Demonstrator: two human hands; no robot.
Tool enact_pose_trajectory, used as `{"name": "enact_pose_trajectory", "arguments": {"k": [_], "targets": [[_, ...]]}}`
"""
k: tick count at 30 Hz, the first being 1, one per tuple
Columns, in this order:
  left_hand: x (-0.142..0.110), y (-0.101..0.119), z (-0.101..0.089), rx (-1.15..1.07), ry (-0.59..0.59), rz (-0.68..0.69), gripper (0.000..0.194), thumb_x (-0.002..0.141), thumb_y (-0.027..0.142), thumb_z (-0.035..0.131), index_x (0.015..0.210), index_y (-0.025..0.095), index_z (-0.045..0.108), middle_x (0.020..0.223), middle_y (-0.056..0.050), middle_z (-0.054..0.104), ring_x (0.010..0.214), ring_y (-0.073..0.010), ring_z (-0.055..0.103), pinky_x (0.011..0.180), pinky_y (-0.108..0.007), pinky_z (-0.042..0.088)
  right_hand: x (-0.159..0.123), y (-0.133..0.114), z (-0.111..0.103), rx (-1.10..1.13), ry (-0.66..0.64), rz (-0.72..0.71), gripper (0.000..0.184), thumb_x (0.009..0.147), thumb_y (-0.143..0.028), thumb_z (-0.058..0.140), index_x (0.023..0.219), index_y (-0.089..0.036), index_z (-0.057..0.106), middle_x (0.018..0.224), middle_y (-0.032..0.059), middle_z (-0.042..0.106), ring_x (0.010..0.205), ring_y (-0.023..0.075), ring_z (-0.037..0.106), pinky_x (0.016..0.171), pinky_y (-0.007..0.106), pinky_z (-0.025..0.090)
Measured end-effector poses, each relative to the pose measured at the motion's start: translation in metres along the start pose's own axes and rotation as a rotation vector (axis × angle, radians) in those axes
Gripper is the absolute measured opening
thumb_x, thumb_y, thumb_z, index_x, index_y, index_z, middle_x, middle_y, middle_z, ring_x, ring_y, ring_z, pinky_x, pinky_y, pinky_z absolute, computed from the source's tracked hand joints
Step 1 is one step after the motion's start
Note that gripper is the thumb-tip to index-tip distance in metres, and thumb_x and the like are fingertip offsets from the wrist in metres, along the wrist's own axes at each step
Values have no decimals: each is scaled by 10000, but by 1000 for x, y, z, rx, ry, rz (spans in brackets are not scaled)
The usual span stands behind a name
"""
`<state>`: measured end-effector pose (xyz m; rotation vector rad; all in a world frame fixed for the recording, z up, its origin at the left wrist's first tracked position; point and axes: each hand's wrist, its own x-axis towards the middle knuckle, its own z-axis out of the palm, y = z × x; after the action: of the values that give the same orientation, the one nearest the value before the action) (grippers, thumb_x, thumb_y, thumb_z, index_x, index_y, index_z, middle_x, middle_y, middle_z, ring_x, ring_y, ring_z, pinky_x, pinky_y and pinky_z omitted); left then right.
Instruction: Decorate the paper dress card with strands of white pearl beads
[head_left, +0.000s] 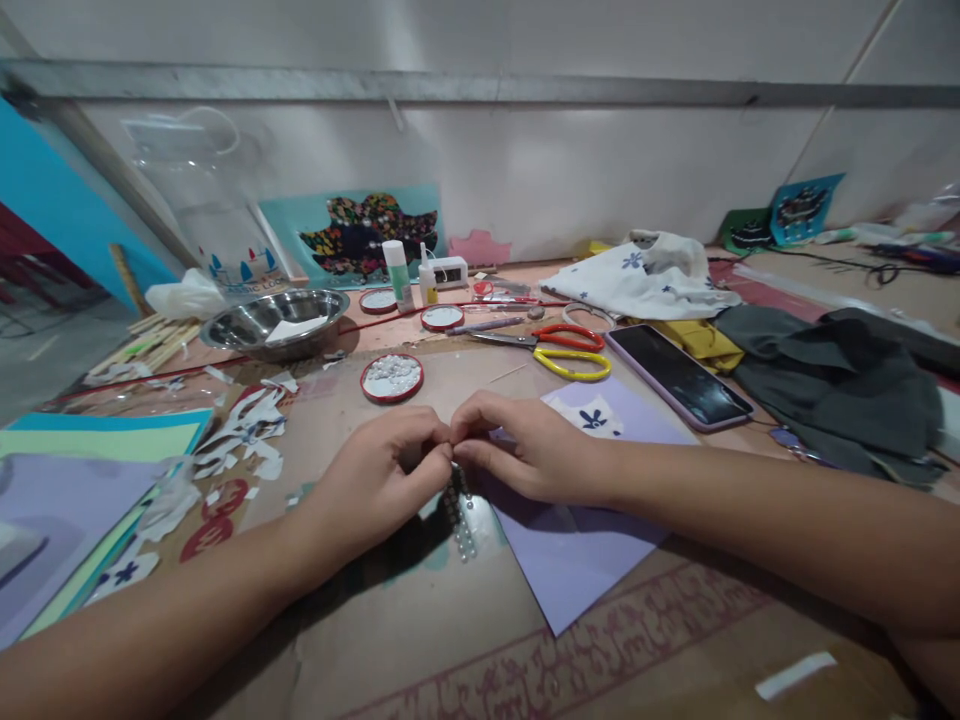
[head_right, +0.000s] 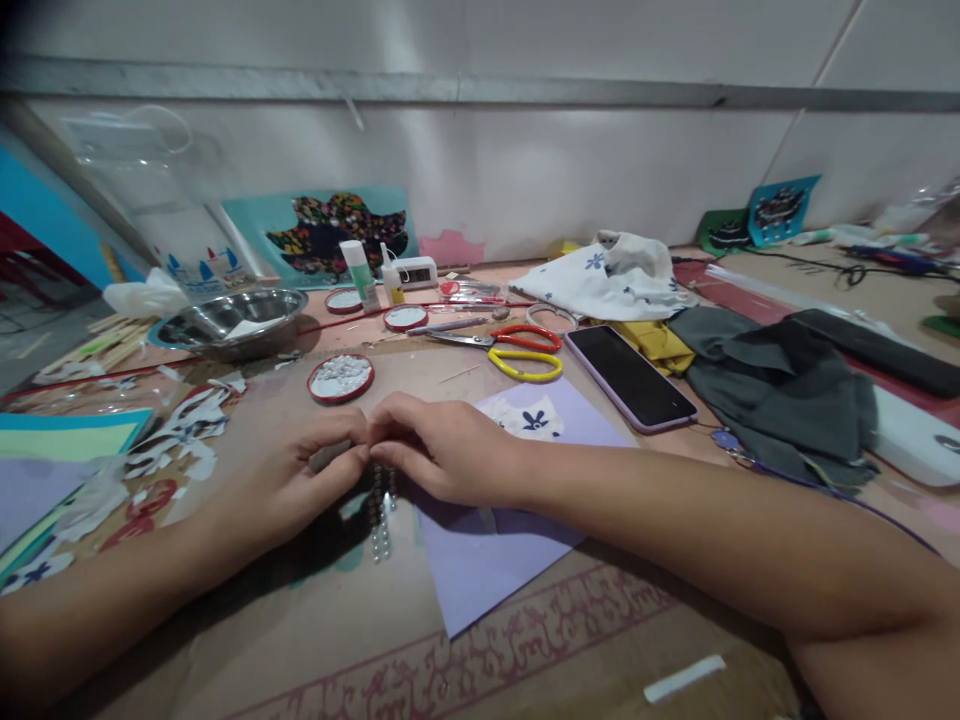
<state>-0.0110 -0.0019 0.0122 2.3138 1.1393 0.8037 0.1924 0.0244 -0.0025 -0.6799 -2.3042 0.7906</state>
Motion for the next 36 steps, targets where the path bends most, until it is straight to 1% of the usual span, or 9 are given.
{"name": "enact_pose_trajectory", "arguments": {"k": [2, 5, 7, 11, 15, 20, 26, 32, 36], "targets": [[0, 1, 0, -20, -10, -13, 236, 882, 214, 446, 694, 204, 589, 672, 21, 610, 652, -147, 569, 618, -261, 444, 0, 2, 0, 7, 32, 1, 74, 964, -247, 538, 996, -187, 567, 891, 33, 693, 787, 153, 649, 713, 276, 494], [-1, 1, -1, -37, -15, -21, 231, 929, 260, 449, 828, 210, 651, 792, 0, 677, 757, -173, 617, 680, -285, 477, 2, 5, -1, 63, 78, 3, 49, 958, -226, 538, 979, -191, 565, 882, 20, 689, 798, 145, 647, 731, 270, 498], [-1, 1, -1, -44, -22, -13, 235, 954, 302, 465, 857, 210, 658, 815, -4, 684, 782, -175, 624, 703, -289, 486, 3, 5, -1, 105, 82, 5, 33, 954, -218, 544, 963, -192, 564, 864, 11, 683, 790, 137, 643, 733, 261, 501], [-1, -3, 0, -64, -34, 17, 259, 985, 313, 463, 831, 201, 638, 775, 10, 649, 754, -151, 604, 715, -274, 478, 3, 5, -3, 105, 67, 1, 26, 947, -204, 547, 932, -191, 565, 844, 3, 669, 752, 125, 626, 708, 246, 489], [-1, -3, 0, -60, -49, 9, 270, 996, 288, 441, 840, 192, 639, 788, 8, 642, 765, -147, 596, 721, -268, 466, 3, 3, -3, 102, 63, 10, 56, 962, -200, 510, 950, -187, 563, 816, -2, 662, 715, 117, 615, 675, 235, 474], [0, -2, 1, -61, -49, 5, 283, 989, 270, 417, 798, 190, 610, 762, 13, 620, 734, -146, 579, 698, -265, 450, 2, 2, -2, 89, 53, 15, 62, 971, -219, 509, 975, -182, 560, 825, 7, 672, 722, 122, 626, 676, 239, 477], [-1, -6, 1, -49, -52, -18, 263, 954, 257, 418, 754, 192, 576, 729, 22, 582, 707, -143, 548, 672, -264, 423, 0, 2, 1, 76, 25, 1, 61, 975, -221, 505, 1004, -188, 548, 829, 9, 675, 728, 131, 642, 675, 248, 484], [-1, -6, 1, -43, -44, -8, 266, 926, 239, 425, 684, 193, 526, 667, 37, 526, 650, -129, 502, 624, -253, 391, 0, 3, 1, 79, 17, -37, 69, 955, -205, 539, 1023, -192, 540, 900, 25, 688, 816, 149, 670, 746, 276, 518], [0, -5, 1, -24, -33, 2, 260, 905, 224, 432, 657, 192, 504, 646, 39, 517, 630, -121, 485, 605, -244, 378, 0, 3, 1, 71, 5, -65, 83, 948, -209, 560, 1028, -196, 542, 912, 23, 687, 826, 147, 667, 764, 278, 525]]}}
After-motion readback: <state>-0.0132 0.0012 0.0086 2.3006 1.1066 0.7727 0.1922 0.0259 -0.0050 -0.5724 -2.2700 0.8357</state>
